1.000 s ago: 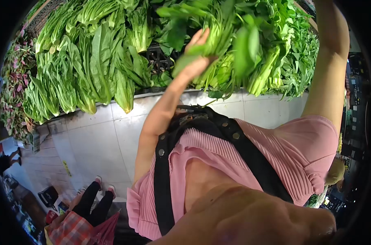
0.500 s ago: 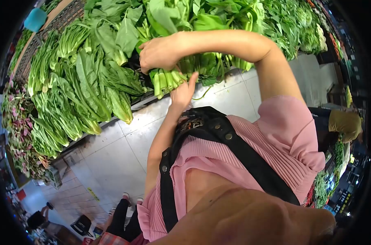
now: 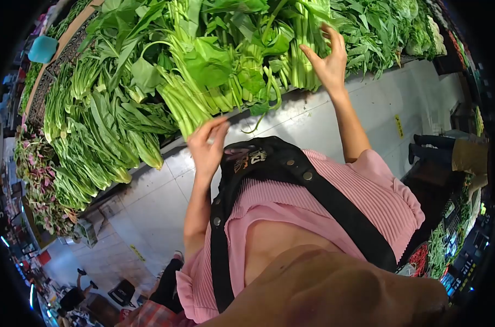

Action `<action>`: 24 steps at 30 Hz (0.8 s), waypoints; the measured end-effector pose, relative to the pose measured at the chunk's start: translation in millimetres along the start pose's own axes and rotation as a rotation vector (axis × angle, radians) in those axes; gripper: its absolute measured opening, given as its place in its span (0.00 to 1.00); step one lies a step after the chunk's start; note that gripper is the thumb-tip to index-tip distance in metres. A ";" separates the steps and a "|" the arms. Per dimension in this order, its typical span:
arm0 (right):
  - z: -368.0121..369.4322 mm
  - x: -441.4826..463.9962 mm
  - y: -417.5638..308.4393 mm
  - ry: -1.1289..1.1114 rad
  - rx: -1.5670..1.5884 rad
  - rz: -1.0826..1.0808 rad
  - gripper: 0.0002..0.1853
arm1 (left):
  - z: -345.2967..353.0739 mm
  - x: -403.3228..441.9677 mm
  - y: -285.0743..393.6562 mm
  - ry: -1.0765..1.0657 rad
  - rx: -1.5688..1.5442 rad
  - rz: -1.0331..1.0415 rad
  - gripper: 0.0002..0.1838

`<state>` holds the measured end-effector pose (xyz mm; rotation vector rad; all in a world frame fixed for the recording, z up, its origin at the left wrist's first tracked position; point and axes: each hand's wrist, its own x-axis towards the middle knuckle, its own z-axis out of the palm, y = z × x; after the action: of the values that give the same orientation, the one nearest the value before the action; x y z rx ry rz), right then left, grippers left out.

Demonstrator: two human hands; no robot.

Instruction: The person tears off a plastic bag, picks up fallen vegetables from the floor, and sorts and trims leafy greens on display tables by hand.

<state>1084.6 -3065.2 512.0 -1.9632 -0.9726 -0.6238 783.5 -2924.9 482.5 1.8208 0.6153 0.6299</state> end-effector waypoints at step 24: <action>54.6 41.7 11.9 -0.284 0.470 0.209 0.46 | 130.7 193.7 58.8 0.046 0.719 0.491 0.36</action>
<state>1121.9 -3006.4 507.5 -1.7186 -0.9618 0.0102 1019.6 -2900.3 524.3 2.6817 0.4495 0.8425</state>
